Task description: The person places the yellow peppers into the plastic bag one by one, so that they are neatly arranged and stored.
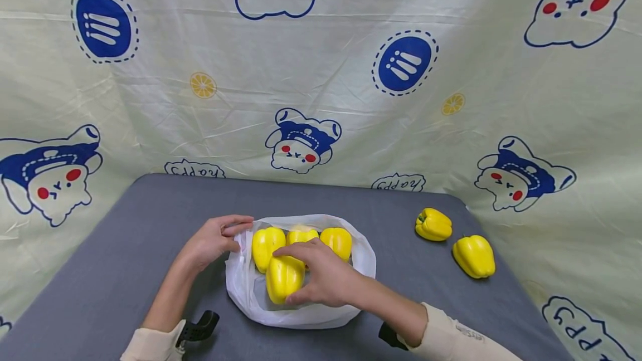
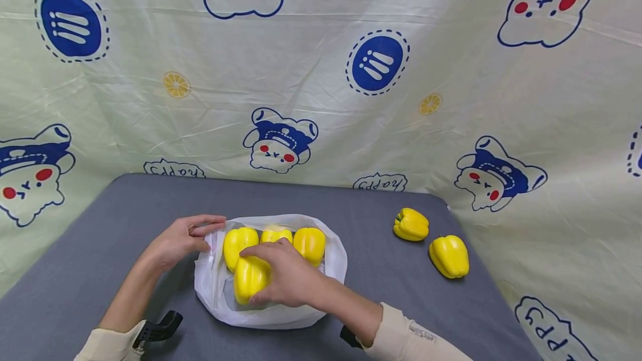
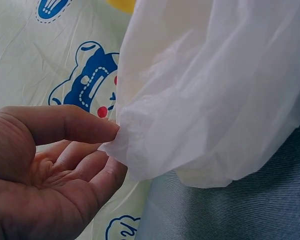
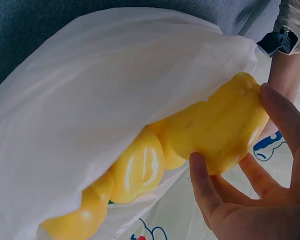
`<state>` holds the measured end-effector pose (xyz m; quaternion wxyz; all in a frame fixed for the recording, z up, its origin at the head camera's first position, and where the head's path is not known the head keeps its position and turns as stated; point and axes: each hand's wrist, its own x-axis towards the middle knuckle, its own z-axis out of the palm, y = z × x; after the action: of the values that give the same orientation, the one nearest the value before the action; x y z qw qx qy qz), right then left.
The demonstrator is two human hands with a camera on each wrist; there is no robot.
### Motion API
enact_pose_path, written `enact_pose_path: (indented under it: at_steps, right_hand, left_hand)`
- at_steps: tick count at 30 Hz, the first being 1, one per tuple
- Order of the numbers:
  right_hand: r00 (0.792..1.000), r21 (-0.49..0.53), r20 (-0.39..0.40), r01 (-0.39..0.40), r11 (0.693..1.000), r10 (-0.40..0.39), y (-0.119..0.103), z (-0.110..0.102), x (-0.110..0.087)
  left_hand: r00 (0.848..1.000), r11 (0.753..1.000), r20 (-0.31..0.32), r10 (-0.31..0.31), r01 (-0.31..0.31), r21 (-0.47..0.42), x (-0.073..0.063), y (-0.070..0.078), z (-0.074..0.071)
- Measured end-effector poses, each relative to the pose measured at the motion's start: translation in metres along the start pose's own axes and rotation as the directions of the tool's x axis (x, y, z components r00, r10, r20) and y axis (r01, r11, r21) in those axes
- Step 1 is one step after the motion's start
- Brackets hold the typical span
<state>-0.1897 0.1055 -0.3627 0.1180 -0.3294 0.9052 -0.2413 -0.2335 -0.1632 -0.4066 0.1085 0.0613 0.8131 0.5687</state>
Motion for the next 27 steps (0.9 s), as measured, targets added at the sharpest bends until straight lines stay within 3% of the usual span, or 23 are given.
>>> enact_pose_path:
  at_steps: [13, 27]
  right_hand:
    - [0.996, -0.014, 0.085, 0.021, 1.000, -0.020, -0.002, 0.006, 0.005]
    - [0.998, -0.060, 0.036, 0.051, 0.997, -0.049, -0.001, 0.021, 0.012]
  left_hand:
    - [1.000, 1.000, 0.006, 0.005, -0.005, -0.015, 0.002, -0.002, -0.002]
    - [1.000, 1.000, 0.013, 0.011, -0.011, -0.014, 0.002, -0.003, -0.002]
